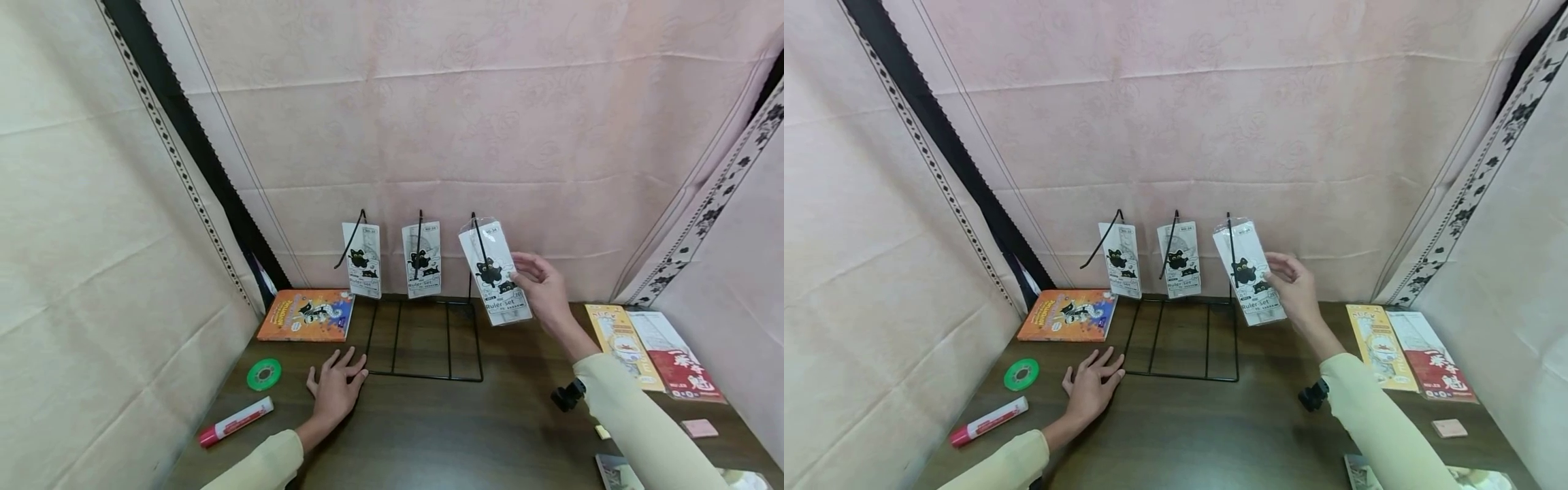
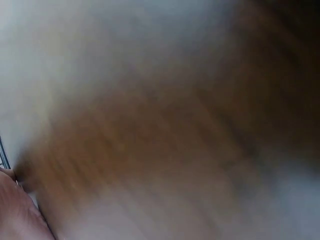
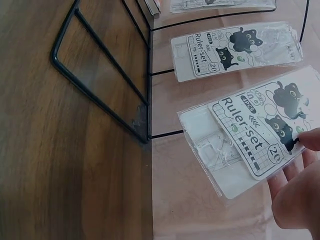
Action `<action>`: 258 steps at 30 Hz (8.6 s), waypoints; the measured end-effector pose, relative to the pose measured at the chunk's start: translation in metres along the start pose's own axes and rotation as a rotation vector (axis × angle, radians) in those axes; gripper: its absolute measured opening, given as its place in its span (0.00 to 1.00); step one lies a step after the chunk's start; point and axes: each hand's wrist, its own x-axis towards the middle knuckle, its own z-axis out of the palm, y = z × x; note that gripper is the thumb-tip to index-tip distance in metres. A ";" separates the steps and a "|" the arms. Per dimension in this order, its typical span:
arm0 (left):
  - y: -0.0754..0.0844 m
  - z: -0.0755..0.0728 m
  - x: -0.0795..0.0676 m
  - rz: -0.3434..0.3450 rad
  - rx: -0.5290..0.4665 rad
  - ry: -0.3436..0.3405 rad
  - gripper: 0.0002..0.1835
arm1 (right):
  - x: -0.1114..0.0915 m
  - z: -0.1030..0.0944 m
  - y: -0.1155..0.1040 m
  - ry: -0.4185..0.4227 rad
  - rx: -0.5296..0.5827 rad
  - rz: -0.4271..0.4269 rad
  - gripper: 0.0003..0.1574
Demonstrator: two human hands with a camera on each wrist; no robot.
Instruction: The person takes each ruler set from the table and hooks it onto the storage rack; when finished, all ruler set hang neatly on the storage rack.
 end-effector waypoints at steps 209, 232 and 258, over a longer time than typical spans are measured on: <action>0.005 -0.002 -0.002 0.033 0.012 0.035 0.20 | -0.069 -0.168 0.043 -0.379 -0.429 0.544 0.44; 0.005 -0.002 -0.002 0.040 0.006 0.033 0.20 | -0.074 -0.082 -0.013 -0.519 -0.476 0.323 0.36; 0.004 -0.002 -0.002 0.036 0.016 0.022 0.20 | -0.093 -0.005 -0.039 -0.317 -0.581 -0.049 0.30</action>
